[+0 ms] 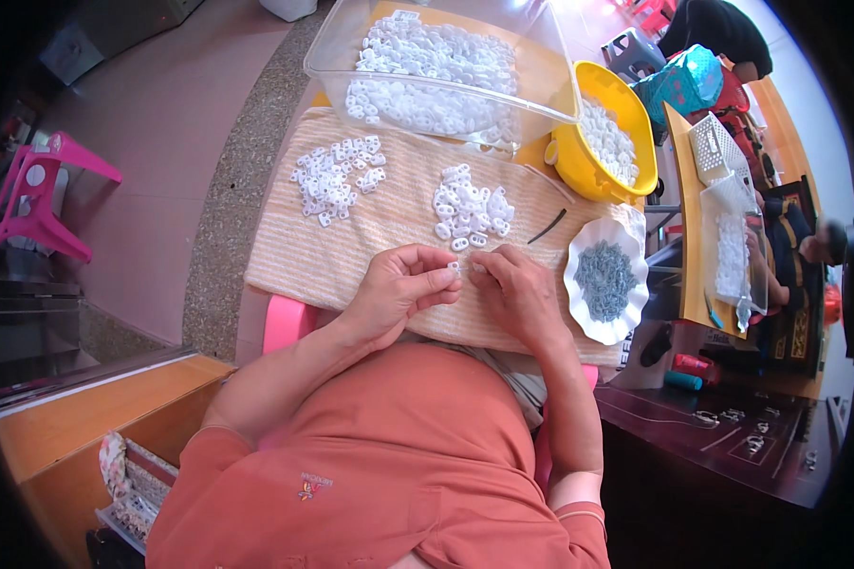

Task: Assembling small white plastic components by hand in a workshop setting.

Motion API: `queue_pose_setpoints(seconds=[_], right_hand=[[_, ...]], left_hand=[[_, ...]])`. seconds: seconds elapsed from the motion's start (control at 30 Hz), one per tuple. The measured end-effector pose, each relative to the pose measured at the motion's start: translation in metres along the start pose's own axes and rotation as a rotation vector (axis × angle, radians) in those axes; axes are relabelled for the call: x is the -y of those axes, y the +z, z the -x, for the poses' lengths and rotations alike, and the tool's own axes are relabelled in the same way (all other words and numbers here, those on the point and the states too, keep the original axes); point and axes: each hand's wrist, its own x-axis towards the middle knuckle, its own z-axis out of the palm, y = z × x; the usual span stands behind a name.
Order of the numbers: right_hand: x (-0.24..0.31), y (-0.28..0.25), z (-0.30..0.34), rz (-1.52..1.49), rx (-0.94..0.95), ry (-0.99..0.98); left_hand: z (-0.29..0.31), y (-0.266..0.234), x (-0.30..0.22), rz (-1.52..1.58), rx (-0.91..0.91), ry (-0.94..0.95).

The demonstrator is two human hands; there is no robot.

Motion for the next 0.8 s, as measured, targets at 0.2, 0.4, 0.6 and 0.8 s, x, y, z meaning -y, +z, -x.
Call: queue_pose_setpoints(seconds=[0.2, 0.4, 0.6, 0.8], right_hand=[[0.008, -0.010, 0.000, 0.016, 0.067, -0.015], [0.001, -0.014, 0.003, -0.219, 0.040, 0.109], [0.002, -0.016, 0.006, -0.139, -0.015, 0.019], [0.003, -0.019, 0.005, -0.187, 0.009, 0.120]], left_hand=[[0.000, 0.001, 0.000, -0.008, -0.005, -0.004], [0.000, 0.002, -0.001, -0.024, -0.003, -0.008], [0.000, 0.002, -0.001, -0.020, 0.008, -0.007], [0.000, 0.000, 0.000, -0.034, 0.005, -0.009]])
